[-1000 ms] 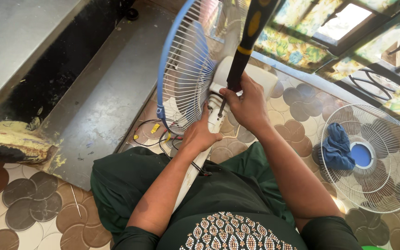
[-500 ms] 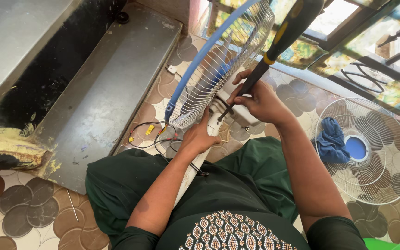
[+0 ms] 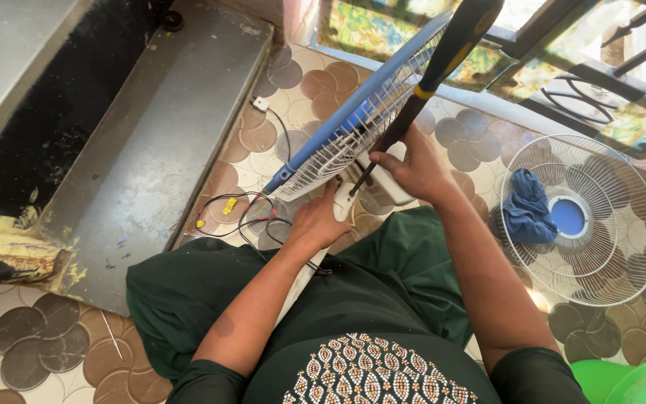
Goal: The person uses a screwdriver to loosen and remove screws from the front grill and motor housing of a standing electric fan. They detach the front grill and then remove the motor housing from the fan stand, placing the components on the floor.
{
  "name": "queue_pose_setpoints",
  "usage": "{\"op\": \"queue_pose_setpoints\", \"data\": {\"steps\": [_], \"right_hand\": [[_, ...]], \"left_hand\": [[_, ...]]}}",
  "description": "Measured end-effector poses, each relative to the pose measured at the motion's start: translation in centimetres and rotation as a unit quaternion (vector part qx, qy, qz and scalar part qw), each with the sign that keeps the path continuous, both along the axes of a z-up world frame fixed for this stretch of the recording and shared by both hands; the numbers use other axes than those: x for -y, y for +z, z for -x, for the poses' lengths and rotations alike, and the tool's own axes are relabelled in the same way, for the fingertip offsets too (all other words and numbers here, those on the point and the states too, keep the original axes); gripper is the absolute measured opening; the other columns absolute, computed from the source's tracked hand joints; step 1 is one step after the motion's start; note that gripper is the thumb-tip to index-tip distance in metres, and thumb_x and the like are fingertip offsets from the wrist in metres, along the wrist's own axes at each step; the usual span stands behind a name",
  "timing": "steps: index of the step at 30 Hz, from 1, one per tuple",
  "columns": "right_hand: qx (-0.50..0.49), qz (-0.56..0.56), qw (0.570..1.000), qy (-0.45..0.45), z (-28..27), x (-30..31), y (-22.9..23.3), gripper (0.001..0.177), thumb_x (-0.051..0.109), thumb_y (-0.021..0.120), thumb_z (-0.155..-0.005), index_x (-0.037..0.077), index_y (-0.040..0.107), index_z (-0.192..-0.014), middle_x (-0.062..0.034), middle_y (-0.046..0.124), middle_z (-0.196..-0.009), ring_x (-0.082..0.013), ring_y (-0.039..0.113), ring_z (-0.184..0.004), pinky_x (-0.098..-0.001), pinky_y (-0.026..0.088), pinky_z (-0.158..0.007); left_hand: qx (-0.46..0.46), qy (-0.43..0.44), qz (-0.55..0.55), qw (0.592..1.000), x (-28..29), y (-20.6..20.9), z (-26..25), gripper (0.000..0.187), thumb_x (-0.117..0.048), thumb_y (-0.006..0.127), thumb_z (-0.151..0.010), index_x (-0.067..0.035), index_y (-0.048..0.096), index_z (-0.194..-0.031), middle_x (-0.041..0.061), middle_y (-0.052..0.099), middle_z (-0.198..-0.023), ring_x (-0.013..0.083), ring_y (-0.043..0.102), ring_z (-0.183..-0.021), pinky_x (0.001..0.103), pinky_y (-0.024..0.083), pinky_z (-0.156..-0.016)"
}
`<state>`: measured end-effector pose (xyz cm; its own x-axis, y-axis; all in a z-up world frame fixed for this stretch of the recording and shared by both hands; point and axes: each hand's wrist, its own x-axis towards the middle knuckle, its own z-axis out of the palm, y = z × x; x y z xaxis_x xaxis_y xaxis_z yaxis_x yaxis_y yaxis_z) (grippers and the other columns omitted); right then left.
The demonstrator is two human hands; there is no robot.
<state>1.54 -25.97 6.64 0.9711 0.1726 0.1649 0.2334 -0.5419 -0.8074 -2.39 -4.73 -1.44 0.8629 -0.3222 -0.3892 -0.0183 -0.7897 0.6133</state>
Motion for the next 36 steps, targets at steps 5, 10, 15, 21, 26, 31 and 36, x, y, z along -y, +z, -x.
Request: {"op": "queue_pose_setpoints", "data": {"steps": [5, 10, 15, 21, 26, 31, 36], "right_hand": [[0.021, 0.029, 0.999, -0.040, 1.6, -1.0, 1.7, 0.047, 0.016, 0.082, -0.086, 0.001, 0.057, -0.123, -0.0135, 0.074, -0.110, -0.0290, 0.069, -0.110, -0.0422, 0.049, -0.097], [0.060, 0.097, 0.993, -0.035, 3.5, -3.9, 5.0, 0.051, 0.019, 0.085, -0.083, 0.002, 0.059, -0.123, -0.0170, 0.071, -0.105, -0.0383, 0.065, -0.104, -0.0478, 0.049, -0.090], [0.008, 0.122, 0.992, -0.025, 6.0, -7.5, 7.1, 0.048, 0.020, 0.083, -0.081, 0.004, 0.059, -0.119, -0.0131, 0.074, -0.099, -0.0363, 0.065, -0.100, -0.0479, 0.046, -0.091], [0.032, 0.146, 0.989, -0.008, 5.8, -8.5, 7.5, 0.046, 0.019, 0.083, -0.080, 0.003, 0.061, -0.117, -0.0135, 0.073, -0.098, -0.0374, 0.064, -0.099, -0.0478, 0.044, -0.091], [0.049, 0.138, 0.989, 0.006, 4.6, -8.2, 7.3, 0.049, 0.019, 0.084, -0.079, 0.004, 0.060, -0.119, -0.0139, 0.073, -0.098, -0.0374, 0.064, -0.097, -0.0480, 0.046, -0.089], [0.077, 0.111, 0.991, 0.015, 4.1, -7.8, 5.7, 0.050, 0.016, 0.084, -0.078, 0.003, 0.061, -0.120, -0.0168, 0.071, -0.099, -0.0384, 0.065, -0.097, -0.0479, 0.048, -0.088], [0.090, 0.042, 0.994, 0.054, 2.4, -7.5, 5.6, 0.048, 0.006, 0.077, -0.081, 0.002, 0.060, -0.126, -0.0173, 0.071, -0.105, -0.0364, 0.068, -0.103, -0.0442, 0.051, -0.091]], "left_hand": [[-0.011, -0.019, 0.005, 1.000, -0.5, 0.9, 0.7, 0.119, -0.039, 0.084, -0.070, -0.010, 0.014, -0.162, 0.028, 0.069, -0.113, 0.0453, 0.065, -0.107, 0.050, 0.050, -0.096], [0.015, -0.046, 0.067, 0.997, -3.1, 2.3, 3.4, 0.117, -0.032, 0.088, -0.063, -0.012, 0.023, -0.158, 0.030, 0.059, -0.131, 0.0463, 0.054, -0.124, 0.047, 0.043, -0.103], [-0.031, -0.061, 0.079, 0.995, -6.0, 3.1, 6.2, 0.118, -0.032, 0.084, -0.062, -0.012, 0.020, -0.160, 0.026, 0.057, -0.140, 0.0417, 0.055, -0.128, 0.043, 0.042, -0.107], [-0.030, -0.062, -0.021, 0.997, -5.4, 5.0, 6.9, 0.116, -0.035, 0.082, -0.070, -0.009, 0.018, -0.163, 0.029, 0.067, -0.114, 0.0419, 0.066, -0.108, 0.045, 0.051, -0.097], [0.201, -0.035, -0.021, 0.979, -4.0, 8.9, 8.1, 0.052, -0.042, 0.075, -0.094, -0.006, 0.061, -0.129, 0.018, 0.067, -0.118, 0.0364, 0.067, -0.110, 0.046, 0.053, -0.095], [0.501, -0.077, -0.029, 0.862, -5.3, 9.2, 5.4, 0.040, -0.036, 0.081, -0.089, -0.011, 0.070, -0.119, 0.011, 0.037, -0.163, 0.0346, 0.031, -0.150, 0.052, 0.022, -0.119], [0.494, -0.139, -0.069, 0.855, -5.6, 6.4, 4.8, 0.053, -0.050, 0.076, -0.086, -0.012, 0.069, -0.121, 0.011, 0.018, -0.172, 0.0337, 0.007, -0.160, 0.056, -0.003, -0.125]]}}
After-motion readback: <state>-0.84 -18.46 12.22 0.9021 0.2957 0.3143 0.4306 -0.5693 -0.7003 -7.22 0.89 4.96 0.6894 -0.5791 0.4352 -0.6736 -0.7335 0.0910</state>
